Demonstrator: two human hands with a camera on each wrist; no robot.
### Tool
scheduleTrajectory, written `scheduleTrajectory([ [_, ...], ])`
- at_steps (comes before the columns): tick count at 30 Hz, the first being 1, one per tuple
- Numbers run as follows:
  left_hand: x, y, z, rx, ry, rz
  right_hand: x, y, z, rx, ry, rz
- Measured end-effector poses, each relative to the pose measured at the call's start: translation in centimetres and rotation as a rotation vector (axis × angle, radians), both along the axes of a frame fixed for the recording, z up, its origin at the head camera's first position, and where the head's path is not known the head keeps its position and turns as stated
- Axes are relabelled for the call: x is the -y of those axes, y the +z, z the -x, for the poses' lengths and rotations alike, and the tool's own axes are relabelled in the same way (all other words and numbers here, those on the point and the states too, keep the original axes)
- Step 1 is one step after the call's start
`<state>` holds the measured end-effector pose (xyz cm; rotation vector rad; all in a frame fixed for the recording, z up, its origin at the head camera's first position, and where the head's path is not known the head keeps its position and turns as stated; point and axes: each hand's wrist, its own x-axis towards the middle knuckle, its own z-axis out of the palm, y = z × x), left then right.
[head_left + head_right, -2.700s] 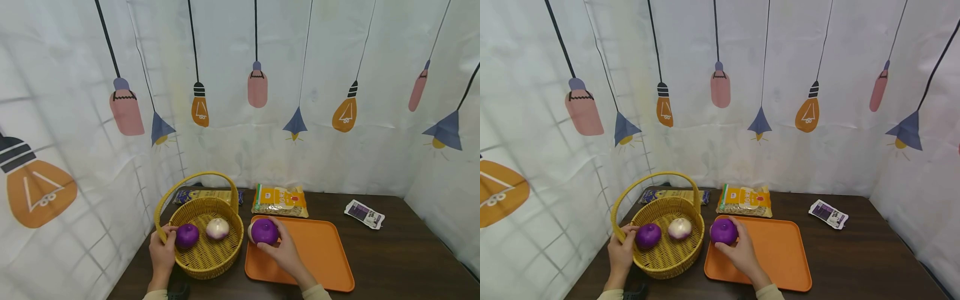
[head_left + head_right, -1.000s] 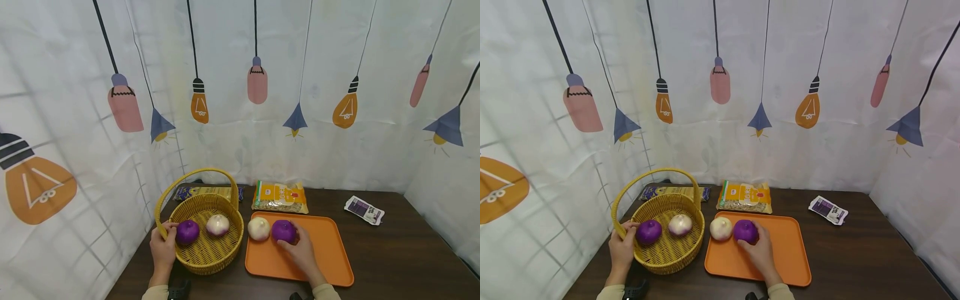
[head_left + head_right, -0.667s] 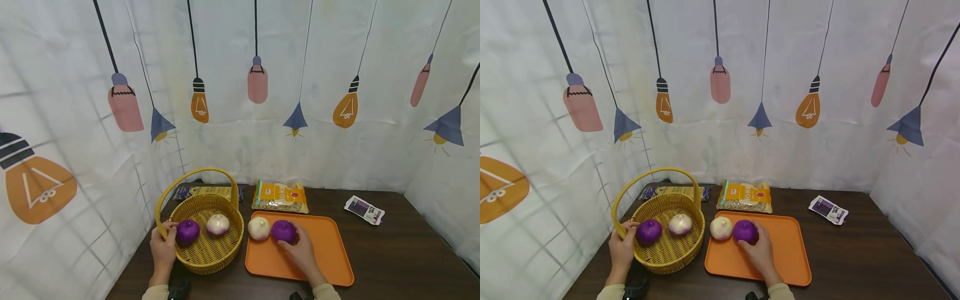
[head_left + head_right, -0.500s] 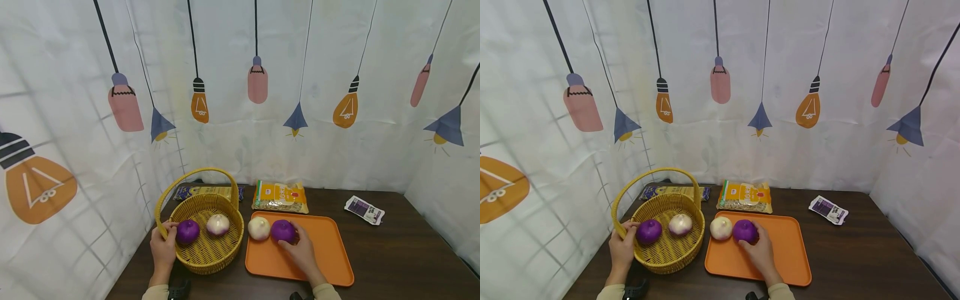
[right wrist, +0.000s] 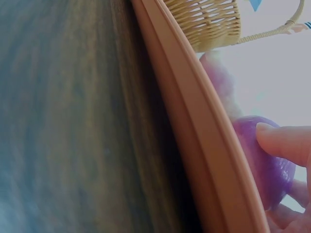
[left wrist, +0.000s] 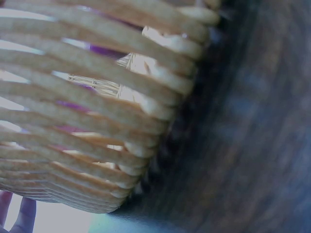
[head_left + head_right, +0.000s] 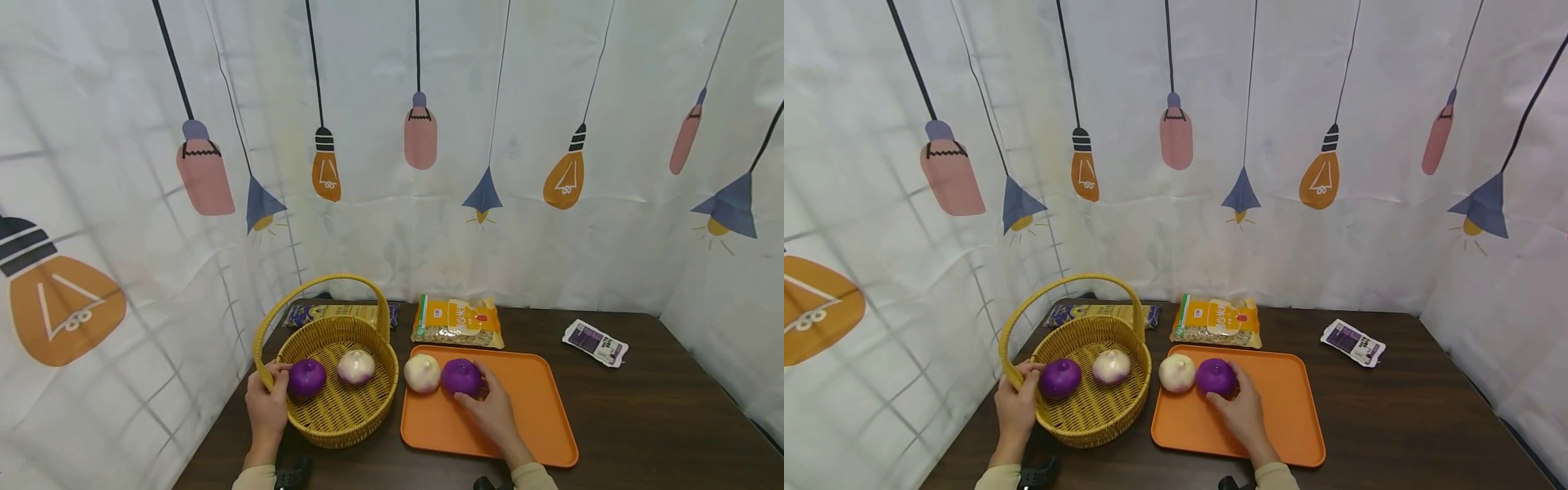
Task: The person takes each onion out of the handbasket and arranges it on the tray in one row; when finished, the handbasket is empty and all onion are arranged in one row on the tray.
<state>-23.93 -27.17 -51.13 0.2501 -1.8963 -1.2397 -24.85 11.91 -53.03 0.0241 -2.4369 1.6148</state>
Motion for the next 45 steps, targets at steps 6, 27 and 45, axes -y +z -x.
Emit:
scheduleTrajectory([
  [6, 0.1, -0.1, 0.1, 0.000, -0.009, -0.003, -0.1, 0.1, 0.0, 0.037, 0.003, 0.029],
  [27, 0.1, 0.2, 0.2, 0.020, -0.007, -0.023, -0.7, 1.3, 0.1, 0.067, -0.003, 0.017],
  [45, 0.1, 0.1, 0.0, 0.013, -0.010, -0.019, 2.0, 6.1, 0.0, -0.193, 0.062, -0.131],
])
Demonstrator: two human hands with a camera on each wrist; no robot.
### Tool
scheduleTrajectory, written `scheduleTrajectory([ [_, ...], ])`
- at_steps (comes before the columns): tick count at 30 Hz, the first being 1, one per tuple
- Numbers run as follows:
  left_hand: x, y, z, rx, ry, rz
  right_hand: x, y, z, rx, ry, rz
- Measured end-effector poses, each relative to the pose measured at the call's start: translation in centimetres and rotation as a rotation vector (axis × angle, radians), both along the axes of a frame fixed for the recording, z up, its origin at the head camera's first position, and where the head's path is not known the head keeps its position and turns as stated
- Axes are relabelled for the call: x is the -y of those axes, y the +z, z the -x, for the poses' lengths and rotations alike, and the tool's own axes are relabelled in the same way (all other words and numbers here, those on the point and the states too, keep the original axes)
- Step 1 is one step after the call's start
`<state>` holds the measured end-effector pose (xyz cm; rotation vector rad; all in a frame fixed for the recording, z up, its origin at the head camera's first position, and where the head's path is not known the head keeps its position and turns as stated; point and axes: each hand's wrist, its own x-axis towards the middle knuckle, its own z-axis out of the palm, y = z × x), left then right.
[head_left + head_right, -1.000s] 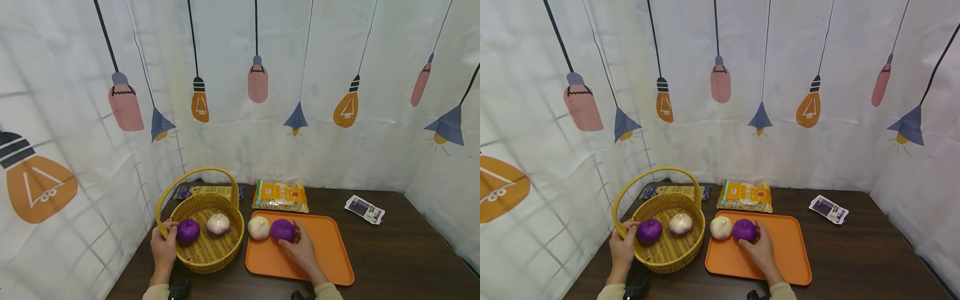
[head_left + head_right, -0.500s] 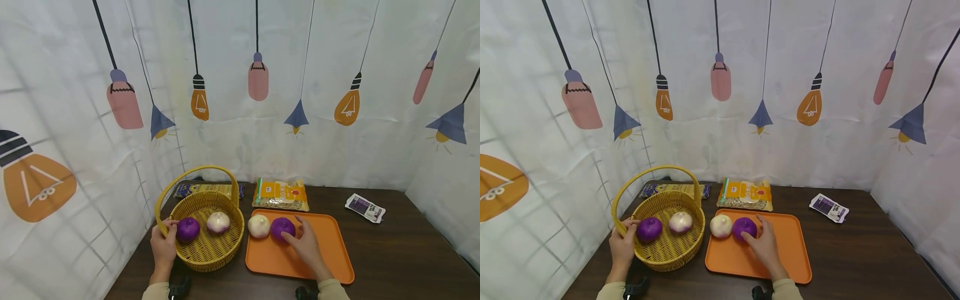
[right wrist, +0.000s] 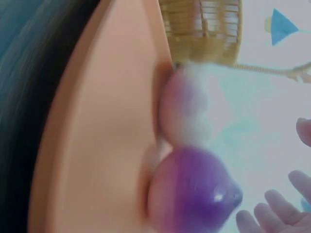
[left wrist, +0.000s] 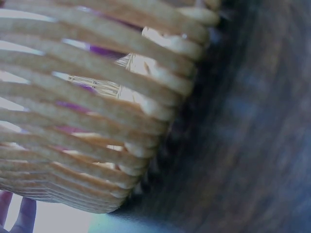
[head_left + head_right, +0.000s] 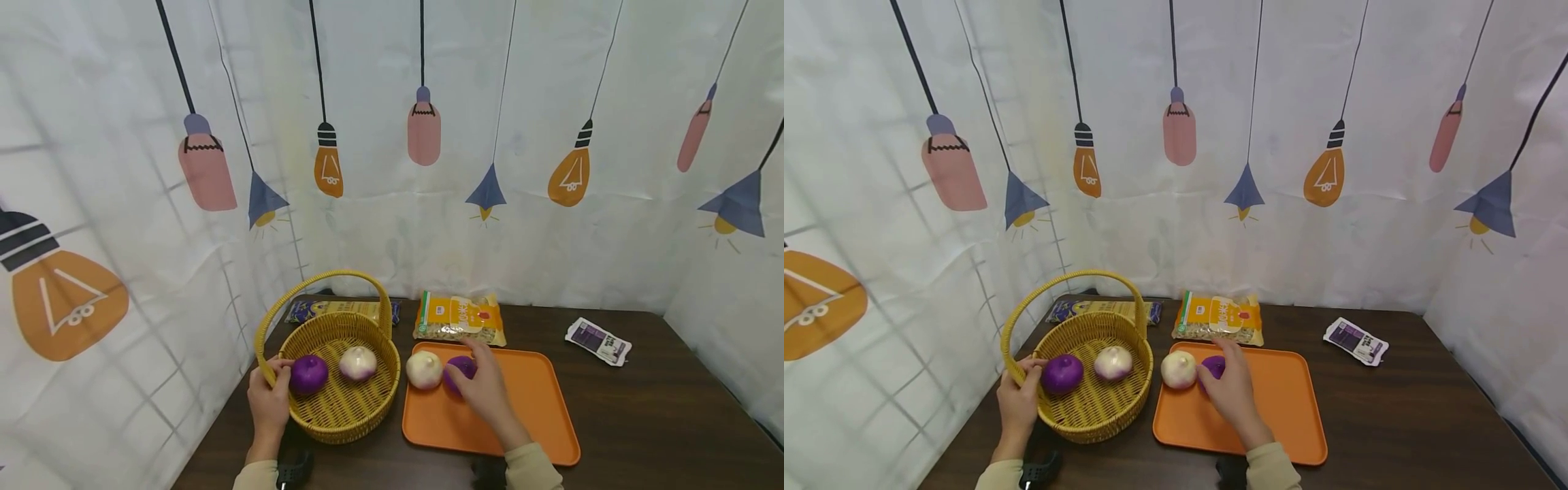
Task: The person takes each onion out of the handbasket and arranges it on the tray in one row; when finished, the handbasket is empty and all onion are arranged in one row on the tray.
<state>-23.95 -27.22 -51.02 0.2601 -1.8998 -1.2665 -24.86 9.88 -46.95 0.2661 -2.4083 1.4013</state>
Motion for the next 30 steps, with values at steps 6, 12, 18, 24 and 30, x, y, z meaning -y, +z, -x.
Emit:
scheduleTrajectory([
  [6, 0.0, 0.0, -0.1, -0.001, 0.004, -0.013, 3.0, 0.3, -0.4, -0.082, 0.096, 0.055],
  [12, 0.1, -0.1, -0.2, -0.009, 0.015, 0.001, 5.9, 0.7, -0.8, -0.111, 0.229, 0.091],
  [18, 0.1, -0.2, -0.1, -0.016, 0.018, 0.015, 8.6, 1.5, -1.1, -0.127, 0.348, 0.065],
  [24, 0.0, -0.1, 0.0, -0.024, 0.012, 0.014, 10.9, 1.1, -0.7, -0.067, 0.390, 0.073],
  [30, 0.0, -0.1, 0.0, -0.025, 0.004, 0.012, 12.5, 0.7, 0.2, -0.010, 0.396, 0.120],
])
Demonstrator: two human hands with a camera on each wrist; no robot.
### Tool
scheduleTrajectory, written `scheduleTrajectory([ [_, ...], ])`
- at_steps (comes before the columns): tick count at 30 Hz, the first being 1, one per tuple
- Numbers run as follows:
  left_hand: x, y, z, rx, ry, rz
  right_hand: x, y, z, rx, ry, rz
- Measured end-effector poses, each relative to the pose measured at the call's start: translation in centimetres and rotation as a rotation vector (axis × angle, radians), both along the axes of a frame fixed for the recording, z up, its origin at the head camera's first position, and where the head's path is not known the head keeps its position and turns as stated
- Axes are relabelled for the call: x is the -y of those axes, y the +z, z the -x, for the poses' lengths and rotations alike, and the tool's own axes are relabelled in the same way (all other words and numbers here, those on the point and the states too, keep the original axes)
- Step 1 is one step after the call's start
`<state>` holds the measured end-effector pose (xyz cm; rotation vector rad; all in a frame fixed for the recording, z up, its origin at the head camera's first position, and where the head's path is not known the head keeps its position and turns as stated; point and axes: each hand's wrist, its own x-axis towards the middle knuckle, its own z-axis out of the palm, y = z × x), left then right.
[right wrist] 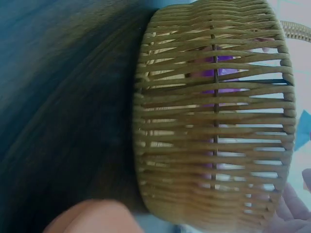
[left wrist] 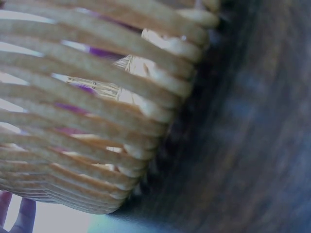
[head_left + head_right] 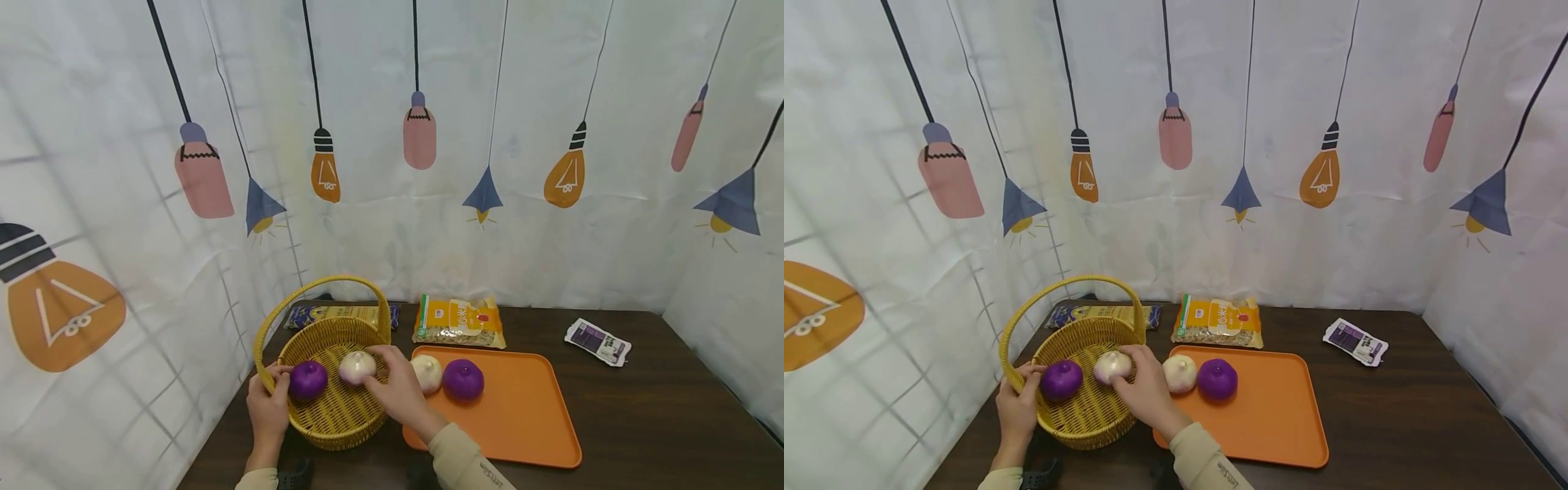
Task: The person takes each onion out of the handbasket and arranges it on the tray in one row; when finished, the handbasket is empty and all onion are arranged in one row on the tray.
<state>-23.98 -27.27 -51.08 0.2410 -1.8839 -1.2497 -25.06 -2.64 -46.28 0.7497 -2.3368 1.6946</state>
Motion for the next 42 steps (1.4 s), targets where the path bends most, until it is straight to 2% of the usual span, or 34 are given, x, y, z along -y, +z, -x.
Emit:
scheduleTrajectory([
  [11, -0.2, 0.1, -0.1, 0.007, -0.006, -0.014, 2.0, 0.4, 1.1, 0.029, -0.107, -0.222],
  [17, -0.1, -0.1, -0.1, 0.010, -0.006, -0.017, 2.5, 0.6, 1.8, 0.078, -0.103, -0.226],
  [25, -0.1, -0.1, -0.1, 0.011, -0.004, -0.011, 3.4, 0.1, 2.9, 0.109, -0.161, -0.257],
  [29, -0.1, -0.1, -0.2, 0.009, -0.009, -0.011, 3.9, 0.0, 3.2, 0.152, -0.177, -0.271],
  [35, -0.2, -0.1, -0.3, 0.015, -0.014, -0.008, 4.4, -0.4, 3.3, 0.233, -0.149, -0.263],
  [42, 0.0, -0.1, -0.2, 0.008, -0.014, -0.001, 4.7, -0.7, 3.7, 0.252, -0.092, -0.277],
])
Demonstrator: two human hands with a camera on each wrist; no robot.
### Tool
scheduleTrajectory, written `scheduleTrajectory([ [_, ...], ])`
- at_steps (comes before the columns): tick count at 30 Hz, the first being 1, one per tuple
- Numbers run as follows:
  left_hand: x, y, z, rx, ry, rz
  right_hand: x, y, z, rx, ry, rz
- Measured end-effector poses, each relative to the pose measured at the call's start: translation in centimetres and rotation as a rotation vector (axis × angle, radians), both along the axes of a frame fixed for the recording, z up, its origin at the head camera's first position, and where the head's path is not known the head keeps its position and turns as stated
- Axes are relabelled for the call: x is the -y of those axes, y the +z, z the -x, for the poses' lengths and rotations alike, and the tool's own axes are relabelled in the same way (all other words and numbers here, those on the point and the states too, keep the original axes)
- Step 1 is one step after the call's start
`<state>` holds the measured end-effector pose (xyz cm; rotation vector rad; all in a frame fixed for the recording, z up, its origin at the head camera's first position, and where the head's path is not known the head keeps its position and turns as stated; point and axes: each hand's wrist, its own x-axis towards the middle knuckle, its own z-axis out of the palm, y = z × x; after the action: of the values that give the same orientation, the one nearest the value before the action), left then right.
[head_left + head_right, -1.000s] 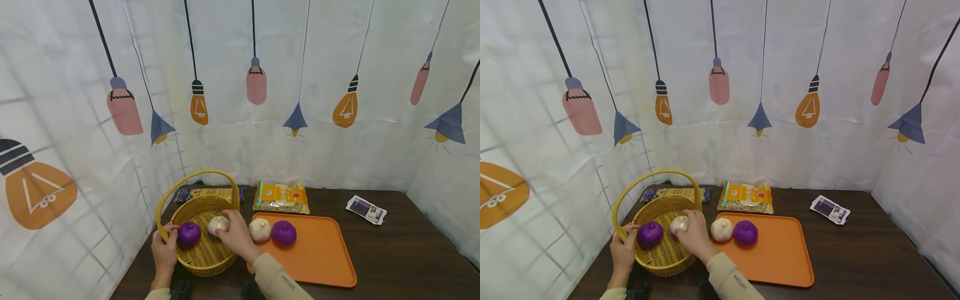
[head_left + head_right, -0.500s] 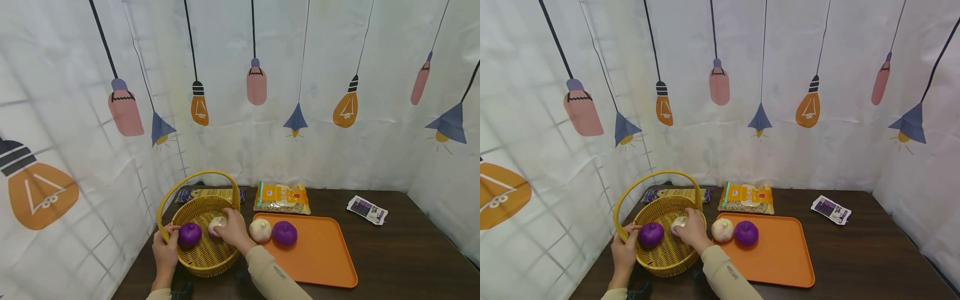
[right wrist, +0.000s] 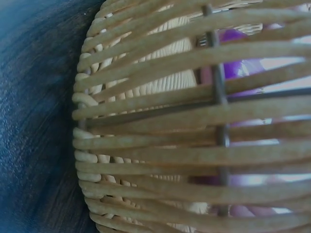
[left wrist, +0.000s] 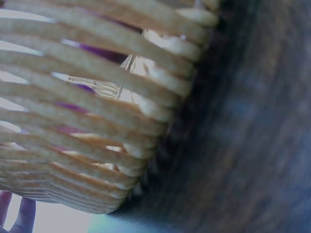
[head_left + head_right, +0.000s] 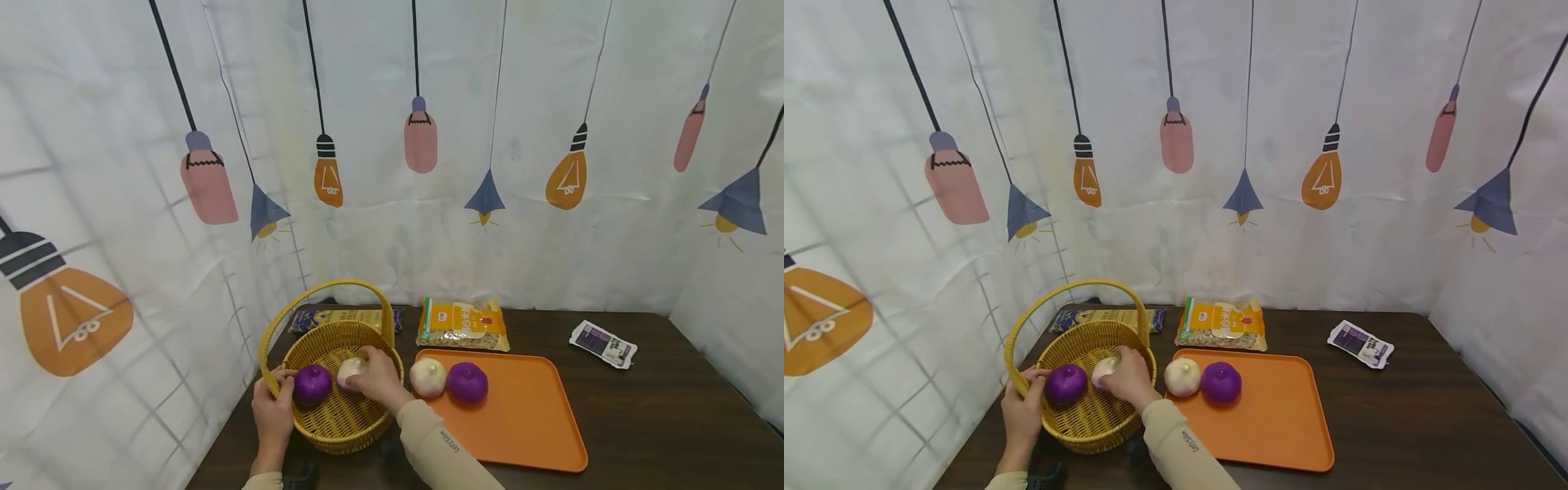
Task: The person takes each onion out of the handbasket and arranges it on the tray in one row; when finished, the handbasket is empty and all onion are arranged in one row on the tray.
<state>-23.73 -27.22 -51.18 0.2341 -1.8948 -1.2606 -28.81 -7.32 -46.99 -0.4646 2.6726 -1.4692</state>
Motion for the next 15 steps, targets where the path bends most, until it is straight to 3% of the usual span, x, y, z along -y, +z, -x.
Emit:
scheduleTrajectory([
  [7, -0.04, 0.02, 0.09, -0.008, -0.004, 0.005, 0.00, -0.03, 0.16, 0.057, 0.078, 0.030],
  [15, -0.11, 0.03, 0.06, -0.029, -0.015, -0.002, 0.18, -0.30, 0.34, 0.171, 0.089, 0.080],
])
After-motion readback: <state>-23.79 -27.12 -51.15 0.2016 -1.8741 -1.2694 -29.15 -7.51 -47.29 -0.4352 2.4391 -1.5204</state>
